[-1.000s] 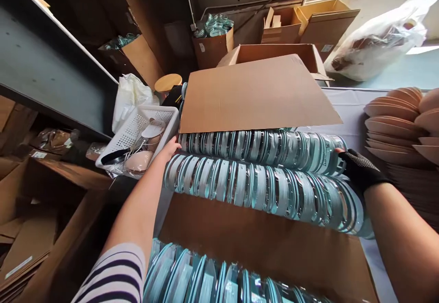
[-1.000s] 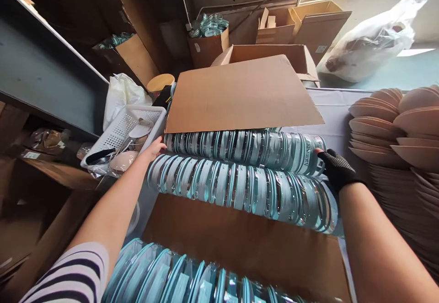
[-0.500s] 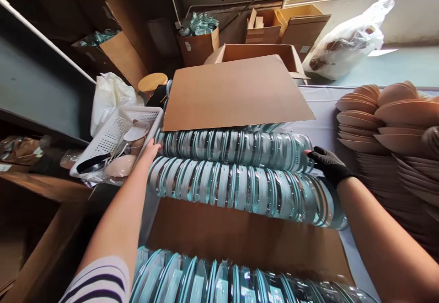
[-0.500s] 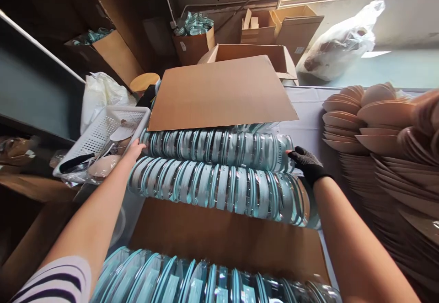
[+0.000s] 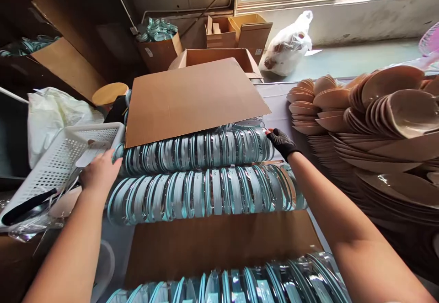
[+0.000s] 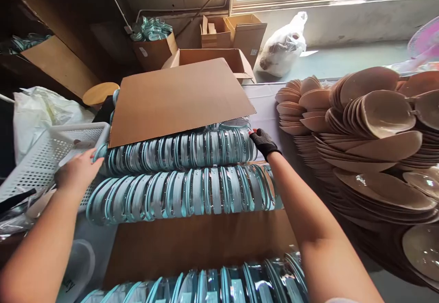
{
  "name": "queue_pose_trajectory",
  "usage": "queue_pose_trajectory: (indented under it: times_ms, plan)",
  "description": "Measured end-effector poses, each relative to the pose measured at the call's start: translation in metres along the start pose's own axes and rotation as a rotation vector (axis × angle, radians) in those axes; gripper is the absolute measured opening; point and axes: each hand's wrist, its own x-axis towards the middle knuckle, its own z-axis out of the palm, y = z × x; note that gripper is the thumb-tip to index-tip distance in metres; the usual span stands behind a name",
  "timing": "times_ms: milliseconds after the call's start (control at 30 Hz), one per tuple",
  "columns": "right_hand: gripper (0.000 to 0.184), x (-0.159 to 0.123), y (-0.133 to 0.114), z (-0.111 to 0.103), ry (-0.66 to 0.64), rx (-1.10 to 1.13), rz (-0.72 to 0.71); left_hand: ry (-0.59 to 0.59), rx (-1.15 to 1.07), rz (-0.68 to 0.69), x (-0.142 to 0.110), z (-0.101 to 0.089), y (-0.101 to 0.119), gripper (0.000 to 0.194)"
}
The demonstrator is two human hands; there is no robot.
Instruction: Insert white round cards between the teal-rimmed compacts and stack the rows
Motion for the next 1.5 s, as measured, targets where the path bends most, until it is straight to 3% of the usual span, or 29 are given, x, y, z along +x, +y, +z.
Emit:
queue_pose_trajectory:
  times_ms: [100, 167, 233, 367, 500, 600, 667, 800, 900, 1000, 1200, 1333, 1500]
  plan:
    - [0.047, 0.011, -0.028, 0.001, 0.064, -0.103, -0.029, 0.146, -0.042, 0.347, 0.000, -0.006, 0.060, 0.045]
    - [0.044, 0.016, -0.049, 0.006, 0.031, -0.236, -0.065, 0.141, -0.080, 0.522, 0.004, 0.005, 0.116, 0.046]
    - [0.044, 0.018, -0.065, 0.013, -0.020, -0.369, -0.090, 0.091, -0.080, 0.601, 0.010, 0.023, 0.172, 0.049]
    - [0.045, 0.019, -0.075, 0.024, -0.040, -0.467, -0.100, -0.045, -0.055, 0.594, 0.028, 0.062, 0.257, 0.073]
    - [0.042, 0.023, -0.068, 0.026, -0.001, -0.417, -0.066, -0.082, -0.037, 0.503, 0.040, 0.077, 0.294, 0.076]
    - [0.048, 0.028, -0.064, 0.023, 0.037, -0.337, 0.011, -0.082, -0.076, 0.493, 0.049, 0.070, 0.300, 0.061]
    - [0.053, 0.032, -0.063, 0.019, 0.059, -0.305, 0.041, -0.047, -0.138, 0.494, 0.058, 0.053, 0.297, 0.052]
    - [0.068, 0.042, -0.066, 0.013, 0.067, -0.263, 0.008, 0.151, -0.236, 0.460, 0.082, -0.006, 0.287, 0.042]
    - [0.077, 0.052, -0.073, 0.013, -0.016, -0.271, -0.075, 0.272, -0.233, 0.435, 0.094, -0.049, 0.278, 0.040]
    - [0.074, 0.065, -0.080, 0.016, -0.080, -0.328, -0.089, 0.371, -0.232, 0.434, 0.099, -0.076, 0.266, 0.039]
    - [0.049, 0.088, -0.089, 0.029, -0.101, -0.250, -0.104, 0.533, -0.231, 0.373, 0.101, -0.099, 0.230, 0.040]
    - [0.060, 0.093, -0.097, 0.042, -0.087, -0.126, -0.171, 0.611, -0.252, 0.344, 0.095, -0.108, 0.209, 0.036]
    - [0.064, 0.097, -0.100, 0.047, -0.071, -0.136, 0.070, 0.655, -0.270, 0.398, 0.089, -0.106, 0.199, 0.033]
